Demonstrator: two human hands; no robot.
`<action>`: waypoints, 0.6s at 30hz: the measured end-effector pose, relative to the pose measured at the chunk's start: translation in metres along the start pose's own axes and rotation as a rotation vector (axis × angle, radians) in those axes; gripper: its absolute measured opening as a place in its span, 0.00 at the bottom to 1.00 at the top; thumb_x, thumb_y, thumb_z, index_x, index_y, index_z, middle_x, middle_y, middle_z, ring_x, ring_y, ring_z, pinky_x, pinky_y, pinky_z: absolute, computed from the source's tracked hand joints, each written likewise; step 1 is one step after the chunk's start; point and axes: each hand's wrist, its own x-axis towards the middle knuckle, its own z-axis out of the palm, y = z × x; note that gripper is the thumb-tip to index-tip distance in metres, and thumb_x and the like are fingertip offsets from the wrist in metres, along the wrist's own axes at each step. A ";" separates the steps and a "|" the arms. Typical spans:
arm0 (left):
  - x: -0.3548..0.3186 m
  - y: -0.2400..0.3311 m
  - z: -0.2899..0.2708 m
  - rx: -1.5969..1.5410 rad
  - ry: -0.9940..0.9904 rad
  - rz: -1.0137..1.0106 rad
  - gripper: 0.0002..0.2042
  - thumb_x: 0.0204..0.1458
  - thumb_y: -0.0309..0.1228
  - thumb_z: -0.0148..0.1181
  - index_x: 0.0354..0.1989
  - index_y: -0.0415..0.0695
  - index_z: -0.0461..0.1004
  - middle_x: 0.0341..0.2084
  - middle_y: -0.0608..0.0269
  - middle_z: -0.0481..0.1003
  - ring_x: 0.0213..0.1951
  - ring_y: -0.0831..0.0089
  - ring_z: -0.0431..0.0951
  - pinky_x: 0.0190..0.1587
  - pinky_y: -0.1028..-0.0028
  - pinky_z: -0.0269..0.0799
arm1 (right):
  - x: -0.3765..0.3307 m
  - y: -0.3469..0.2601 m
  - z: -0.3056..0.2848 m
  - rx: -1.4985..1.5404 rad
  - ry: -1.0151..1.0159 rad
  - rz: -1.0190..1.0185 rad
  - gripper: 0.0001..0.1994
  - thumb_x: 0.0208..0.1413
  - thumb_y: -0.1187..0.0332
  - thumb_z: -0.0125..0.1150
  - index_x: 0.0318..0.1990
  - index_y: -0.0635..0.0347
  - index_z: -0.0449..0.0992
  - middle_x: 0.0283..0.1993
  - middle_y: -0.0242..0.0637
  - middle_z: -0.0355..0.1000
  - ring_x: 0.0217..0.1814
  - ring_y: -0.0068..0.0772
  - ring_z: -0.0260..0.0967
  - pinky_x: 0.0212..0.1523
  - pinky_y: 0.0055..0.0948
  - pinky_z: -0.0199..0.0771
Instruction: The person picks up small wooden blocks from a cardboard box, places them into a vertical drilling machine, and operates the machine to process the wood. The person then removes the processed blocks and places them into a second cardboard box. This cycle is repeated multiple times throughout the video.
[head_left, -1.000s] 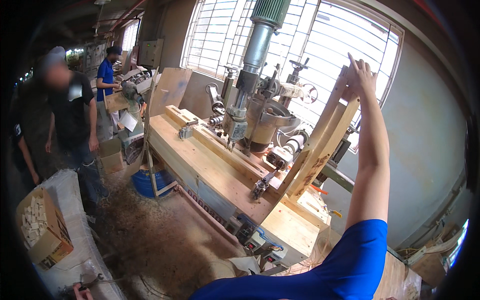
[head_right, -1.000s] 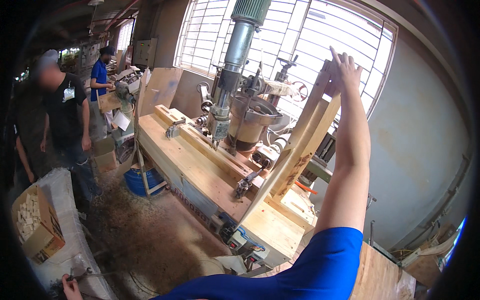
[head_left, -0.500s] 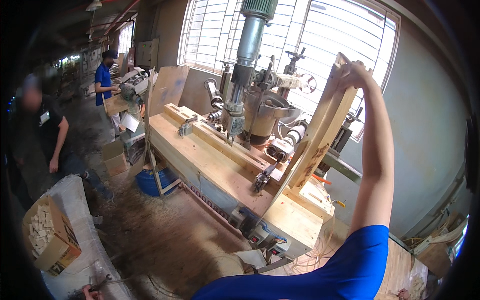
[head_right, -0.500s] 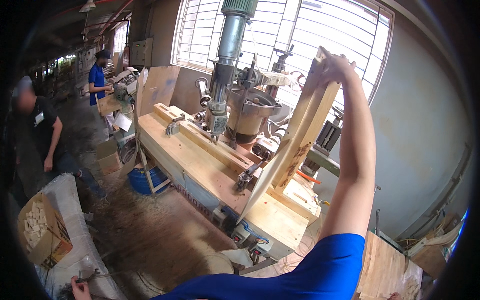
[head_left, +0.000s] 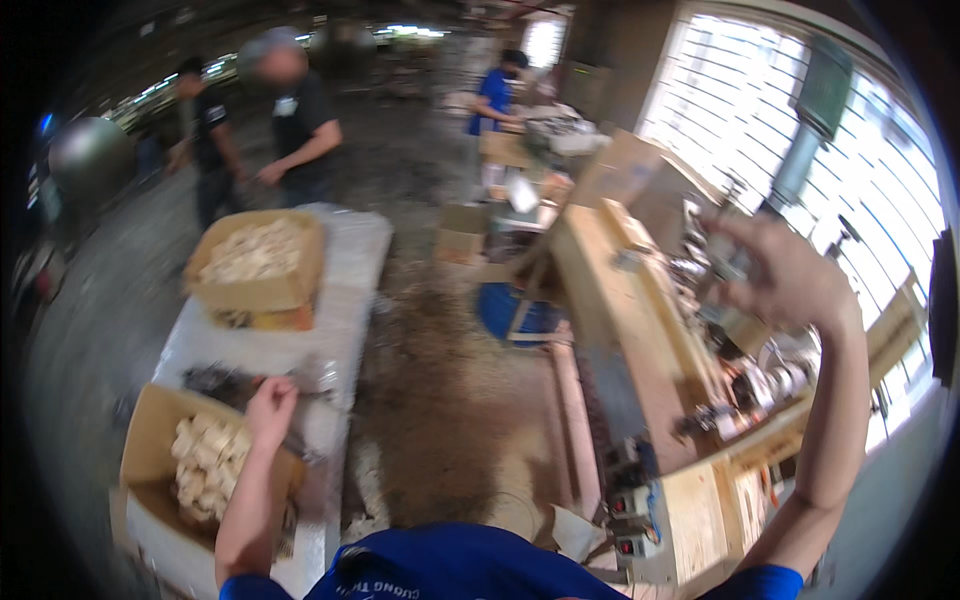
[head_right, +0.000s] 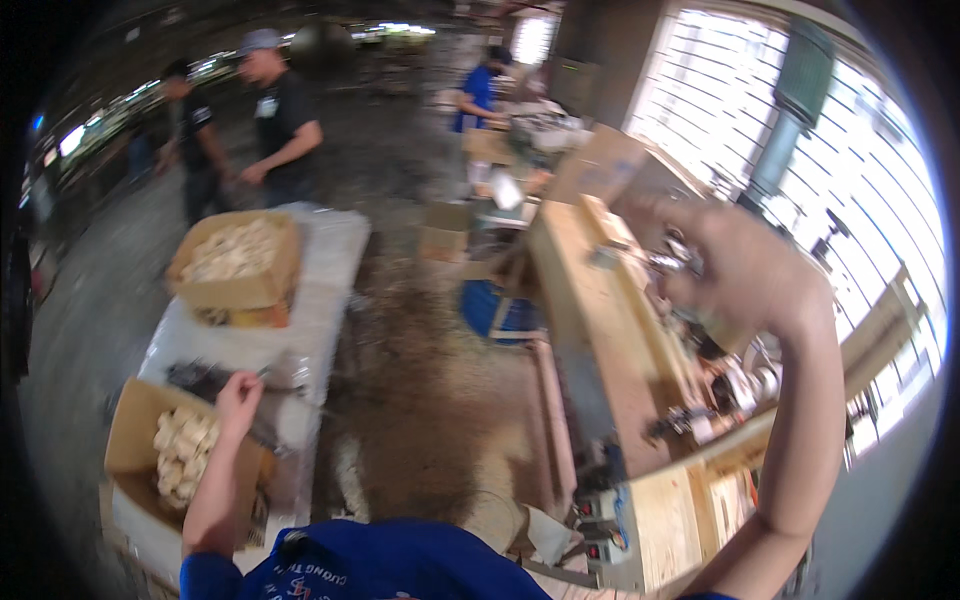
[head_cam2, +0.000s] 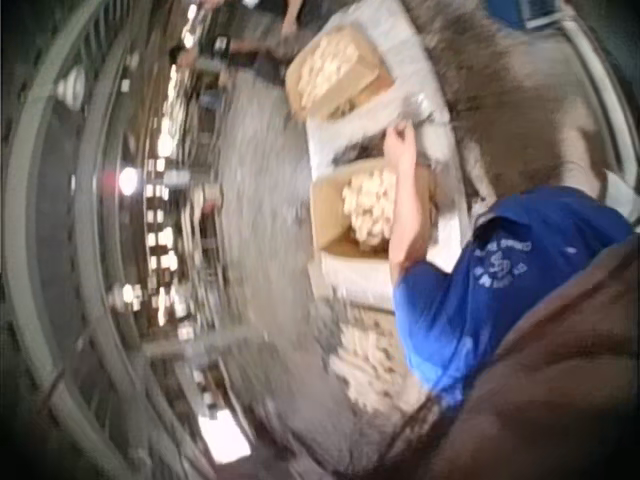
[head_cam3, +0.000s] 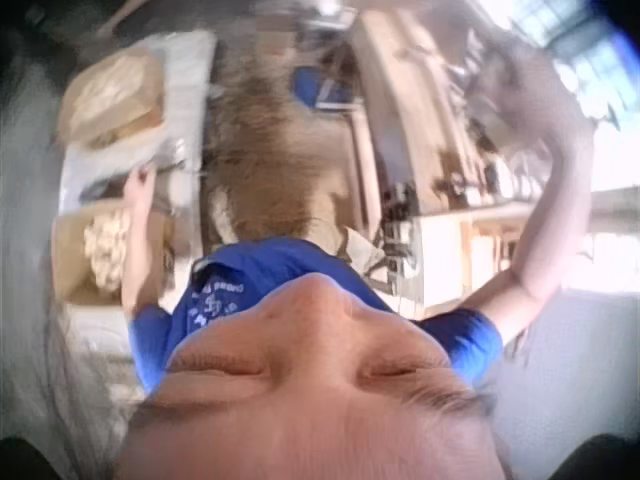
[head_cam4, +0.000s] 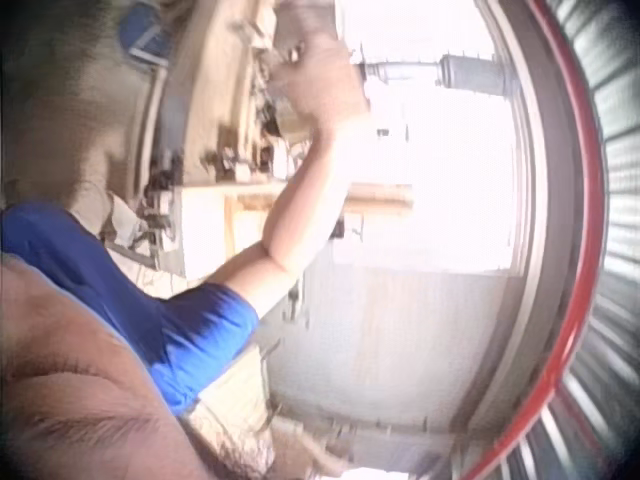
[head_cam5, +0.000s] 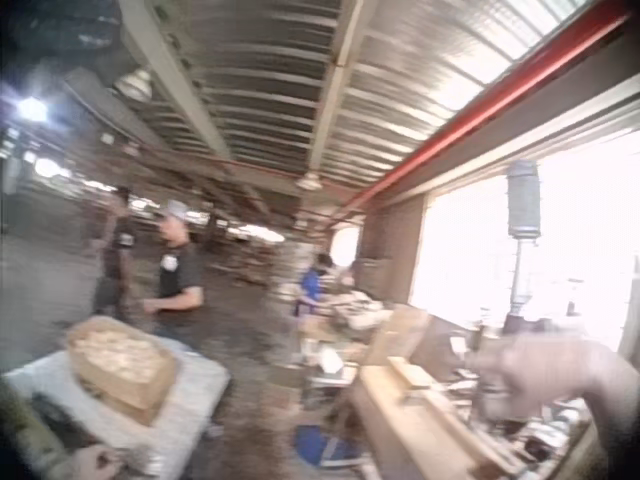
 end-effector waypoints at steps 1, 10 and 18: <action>-0.003 0.004 -0.005 -0.029 0.036 0.012 0.09 0.48 0.28 0.60 0.37 0.42 0.73 0.27 0.63 0.75 0.31 0.74 0.75 0.35 0.75 0.72 | 0.013 -0.026 0.012 -0.046 0.036 -0.192 0.31 0.41 0.68 0.65 0.57 0.62 0.65 0.46 0.52 0.72 0.43 0.49 0.72 0.49 0.37 0.72; -0.014 -0.036 -0.152 0.099 0.118 -0.128 0.11 0.53 0.34 0.55 0.37 0.39 0.74 0.30 0.58 0.77 0.34 0.72 0.76 0.41 0.73 0.71 | 0.129 -0.207 0.138 0.345 0.034 -0.872 0.29 0.43 0.66 0.63 0.57 0.57 0.65 0.44 0.44 0.71 0.47 0.47 0.68 0.48 0.38 0.69; -0.039 -0.094 -0.183 0.319 -0.221 -0.421 0.15 0.44 0.34 0.61 0.41 0.43 0.75 0.36 0.56 0.77 0.39 0.65 0.77 0.43 0.70 0.71 | 0.167 -0.404 0.280 0.960 0.013 -1.187 0.12 0.52 0.67 0.57 0.44 0.55 0.74 0.37 0.41 0.75 0.38 0.45 0.72 0.40 0.39 0.72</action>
